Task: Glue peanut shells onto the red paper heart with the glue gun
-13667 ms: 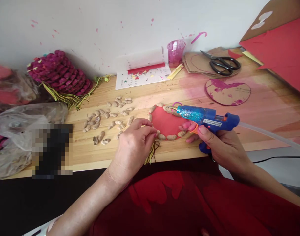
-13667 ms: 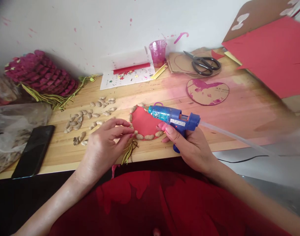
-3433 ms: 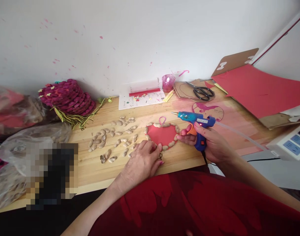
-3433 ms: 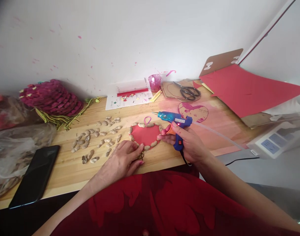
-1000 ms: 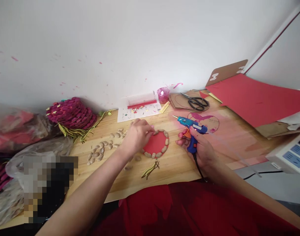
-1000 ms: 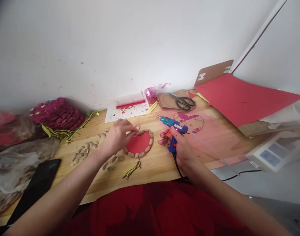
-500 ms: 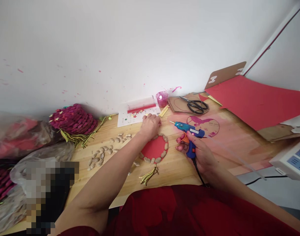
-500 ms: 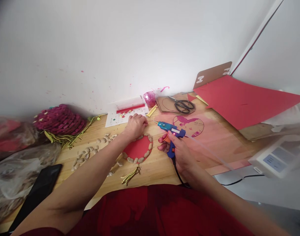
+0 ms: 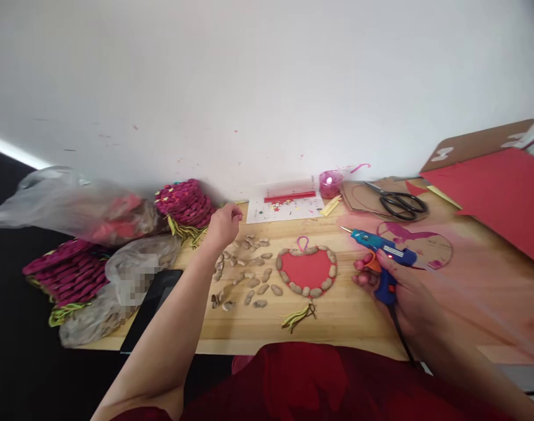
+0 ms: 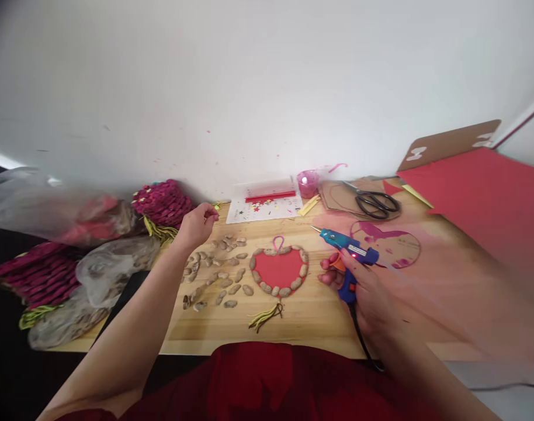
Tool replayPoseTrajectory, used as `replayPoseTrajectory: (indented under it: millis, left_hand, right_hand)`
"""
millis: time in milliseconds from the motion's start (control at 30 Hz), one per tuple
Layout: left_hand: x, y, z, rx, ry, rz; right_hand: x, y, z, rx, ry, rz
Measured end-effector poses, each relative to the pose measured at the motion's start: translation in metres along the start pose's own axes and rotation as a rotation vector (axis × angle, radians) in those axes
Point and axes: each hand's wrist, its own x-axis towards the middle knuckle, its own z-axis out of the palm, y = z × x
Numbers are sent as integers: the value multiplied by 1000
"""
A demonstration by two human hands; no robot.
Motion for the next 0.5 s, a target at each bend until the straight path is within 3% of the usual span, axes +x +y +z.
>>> replayPoseTrajectory:
  millis: [100,200,367,500]
  left_hand:
    - [-17,-20,-10,-30,21,-61]
    - [-24,-25,-10,-78,18,-79]
    - [-18,-6,-4,-160,14,-23]
    - [-24,7,-8,-181,28,9]
  right_hand:
    - [3,1,-1,-25,8,-19]
    - [4,2,-1,-53,11,-39]
    - [3,0,0,-102,35,-69]
    - [-1,-2,5,-155,132,-77]
